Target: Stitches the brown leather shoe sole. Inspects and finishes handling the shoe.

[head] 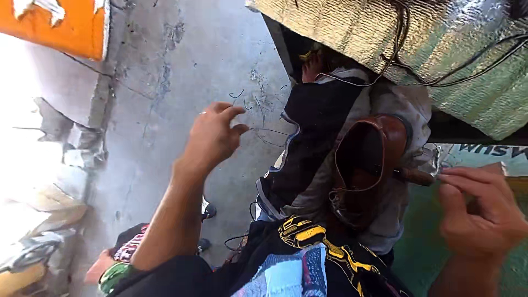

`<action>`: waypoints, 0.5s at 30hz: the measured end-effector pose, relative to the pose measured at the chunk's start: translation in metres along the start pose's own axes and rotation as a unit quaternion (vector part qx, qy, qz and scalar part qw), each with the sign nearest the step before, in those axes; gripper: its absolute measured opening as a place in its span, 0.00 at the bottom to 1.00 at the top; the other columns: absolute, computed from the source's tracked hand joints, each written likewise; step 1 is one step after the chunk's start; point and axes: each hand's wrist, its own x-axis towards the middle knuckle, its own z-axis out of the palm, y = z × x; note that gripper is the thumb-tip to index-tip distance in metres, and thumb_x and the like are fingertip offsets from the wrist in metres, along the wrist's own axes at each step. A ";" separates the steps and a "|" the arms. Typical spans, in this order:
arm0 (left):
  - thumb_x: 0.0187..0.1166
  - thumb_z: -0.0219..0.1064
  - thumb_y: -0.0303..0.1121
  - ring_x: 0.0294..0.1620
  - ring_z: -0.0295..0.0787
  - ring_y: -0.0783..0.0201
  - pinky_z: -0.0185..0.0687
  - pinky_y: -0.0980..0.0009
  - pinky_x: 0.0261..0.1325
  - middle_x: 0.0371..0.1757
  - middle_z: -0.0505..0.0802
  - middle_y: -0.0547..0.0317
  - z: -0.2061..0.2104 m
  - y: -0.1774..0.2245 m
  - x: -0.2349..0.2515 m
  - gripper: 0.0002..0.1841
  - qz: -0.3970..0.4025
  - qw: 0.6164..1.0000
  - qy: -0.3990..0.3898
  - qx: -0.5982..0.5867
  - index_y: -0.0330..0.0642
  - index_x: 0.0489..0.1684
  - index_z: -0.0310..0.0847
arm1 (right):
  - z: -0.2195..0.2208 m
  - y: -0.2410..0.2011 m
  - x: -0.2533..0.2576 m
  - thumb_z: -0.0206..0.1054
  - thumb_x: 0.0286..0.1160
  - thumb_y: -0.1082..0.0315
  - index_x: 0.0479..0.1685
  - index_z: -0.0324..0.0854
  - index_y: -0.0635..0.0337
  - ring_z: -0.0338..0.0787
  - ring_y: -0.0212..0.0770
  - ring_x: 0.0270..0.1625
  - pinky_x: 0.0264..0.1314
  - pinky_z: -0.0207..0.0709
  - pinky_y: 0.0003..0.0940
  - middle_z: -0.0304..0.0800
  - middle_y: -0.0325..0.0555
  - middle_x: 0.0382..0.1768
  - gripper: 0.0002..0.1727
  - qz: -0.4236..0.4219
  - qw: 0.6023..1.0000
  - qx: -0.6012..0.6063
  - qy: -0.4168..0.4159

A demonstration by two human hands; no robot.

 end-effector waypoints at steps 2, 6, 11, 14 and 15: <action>0.87 0.62 0.38 0.50 0.91 0.43 0.87 0.40 0.51 0.58 0.90 0.40 0.007 0.056 -0.009 0.18 0.101 0.994 0.035 -0.003 0.44 0.71 0.84 | 0.012 -0.010 0.003 0.68 0.83 0.60 0.48 0.90 0.63 0.88 0.44 0.64 0.68 0.82 0.40 0.90 0.57 0.56 0.14 -0.028 0.998 -0.032 -0.035; 0.83 0.65 0.38 0.28 0.91 0.55 0.81 0.52 0.25 0.28 0.92 0.58 0.034 0.156 -0.013 0.09 0.325 0.944 0.060 -0.011 0.49 0.46 0.92 | 0.031 -0.011 0.011 0.72 0.79 0.63 0.48 0.91 0.62 0.87 0.45 0.59 0.64 0.81 0.39 0.88 0.58 0.54 0.11 -0.076 0.992 -0.074 -0.061; 0.79 0.63 0.32 0.39 0.88 0.52 0.75 0.55 0.33 0.36 0.89 0.54 0.034 0.166 0.005 0.10 0.444 0.895 0.031 -0.023 0.46 0.26 0.86 | 0.040 -0.012 0.016 0.68 0.78 0.69 0.44 0.87 0.68 0.83 0.40 0.56 0.60 0.77 0.27 0.83 0.59 0.48 0.09 -0.095 0.991 -0.086 -0.048; 0.71 0.71 0.36 0.60 0.82 0.65 0.78 0.68 0.56 0.59 0.90 0.56 0.018 0.145 0.008 0.08 0.500 0.827 -0.089 -0.240 0.44 0.25 0.91 | 0.043 -0.013 0.013 0.65 0.79 0.69 0.46 0.85 0.67 0.87 0.48 0.60 0.61 0.79 0.38 0.88 0.62 0.51 0.09 -0.088 0.990 -0.103 -0.044; 0.72 0.73 0.33 0.56 0.84 0.72 0.81 0.76 0.54 0.58 0.90 0.57 0.016 0.140 0.010 0.07 0.494 0.787 -0.158 -0.333 0.39 0.27 0.89 | 0.045 -0.013 0.015 0.65 0.79 0.69 0.46 0.85 0.67 0.87 0.49 0.59 0.60 0.79 0.40 0.89 0.62 0.51 0.09 -0.089 0.990 -0.104 -0.044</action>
